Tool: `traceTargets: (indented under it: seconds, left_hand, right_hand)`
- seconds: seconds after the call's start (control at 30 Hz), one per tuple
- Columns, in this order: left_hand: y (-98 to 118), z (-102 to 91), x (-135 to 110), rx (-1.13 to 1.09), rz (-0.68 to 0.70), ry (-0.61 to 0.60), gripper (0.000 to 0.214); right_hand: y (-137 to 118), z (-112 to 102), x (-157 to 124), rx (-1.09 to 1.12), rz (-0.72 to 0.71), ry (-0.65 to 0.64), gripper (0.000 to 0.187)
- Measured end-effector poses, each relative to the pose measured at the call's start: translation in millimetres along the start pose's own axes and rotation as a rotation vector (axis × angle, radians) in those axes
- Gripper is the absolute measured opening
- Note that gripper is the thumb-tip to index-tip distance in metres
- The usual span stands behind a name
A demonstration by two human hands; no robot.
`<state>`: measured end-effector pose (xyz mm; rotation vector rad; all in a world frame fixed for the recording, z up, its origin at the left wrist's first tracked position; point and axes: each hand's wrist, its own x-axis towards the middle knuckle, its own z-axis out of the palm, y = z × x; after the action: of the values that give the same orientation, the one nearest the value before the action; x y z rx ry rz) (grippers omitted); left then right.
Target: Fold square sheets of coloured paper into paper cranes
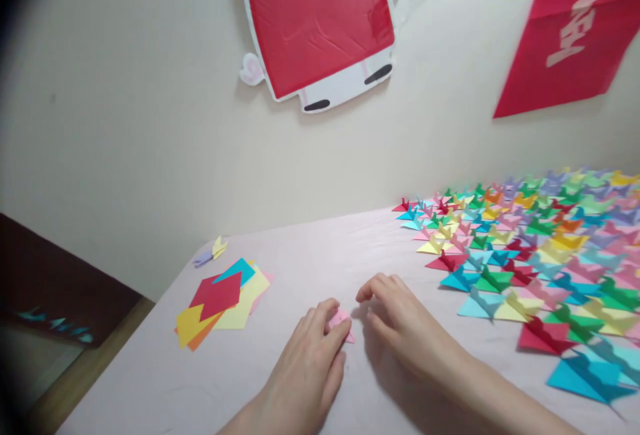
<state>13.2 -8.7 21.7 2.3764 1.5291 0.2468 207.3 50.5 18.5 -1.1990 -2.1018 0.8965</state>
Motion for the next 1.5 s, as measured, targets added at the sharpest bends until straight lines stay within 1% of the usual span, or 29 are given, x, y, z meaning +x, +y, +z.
traceTargets:
  seconds: [0.07, 0.17, 0.3, 0.37, 0.47, 0.57, 0.7, 0.83, 0.97, 1.13, 1.23, 1.33, 1.43, 1.5]
  left_hand:
    - [5, 2.9, 0, -0.091, -0.039, 0.006, 0.043]
    - [7, 6.3, 2, -0.183, -0.071, 0.038, 0.041]
    - [5, 6.1, 7, -0.177, -0.061, 0.079, 0.03]
    - [3, 4.9, 9, -0.14, -0.036, 0.113, 0.026]
    - [0, 3.8, 10, -0.085, 0.007, 0.149, 0.027]
    - [-7, 2.7, 9, -0.047, 0.072, 0.127, 0.03]
    - [-19, -2.4, 5, -0.074, 0.195, 0.111, 0.035]
    - [-29, -10.1, 3, -0.087, 0.277, 0.098, 0.038]
    - [-32, -13.4, 4, -0.036, 0.321, 0.091, 0.024]
    - [-32, -10.1, 7, 0.019, 0.367, 0.176, 0.007]
    - [-32, -6.1, 9, -0.071, 0.345, 0.234, 0.007]
    - [-31, -2.2, 12, -0.204, 0.245, 0.277, 0.011]
    - [-29, 0.6, 15, -0.276, 0.133, 0.276, 0.016]
    - [-29, 1.8, 16, -0.302, 0.092, 0.263, 0.017]
  right_hand:
    - [-1, 1, -4, -0.051, -0.015, -0.023, 0.02]
    - [0, 7, -8, -0.115, -0.037, -0.056, 0.018]
    - [0, 17, -6, -0.145, -0.03, -0.045, 0.015]
    - [-2, 21, -3, -0.155, -0.024, -0.036, 0.015]
    - [-4, 22, 1, -0.164, -0.034, -0.035, 0.019]
    - [-2, 22, 2, -0.144, -0.069, -0.026, 0.023]
    - [5, 25, 0, -0.111, -0.142, -0.031, 0.026]
    - [6, 25, -2, -0.115, -0.16, -0.061, 0.029]
    - [-2, 22, -3, -0.138, -0.144, -0.09, 0.028]
    - [-7, 20, -4, -0.156, -0.133, -0.103, 0.025]
    - [-5, 20, -5, -0.147, -0.145, -0.098, 0.024]
    - [-3, 21, -6, -0.128, -0.137, -0.095, 0.023]
    - [-4, 22, -6, -0.121, -0.114, -0.102, 0.023]
    - [-6, 22, -5, -0.129, -0.086, -0.117, 0.021]
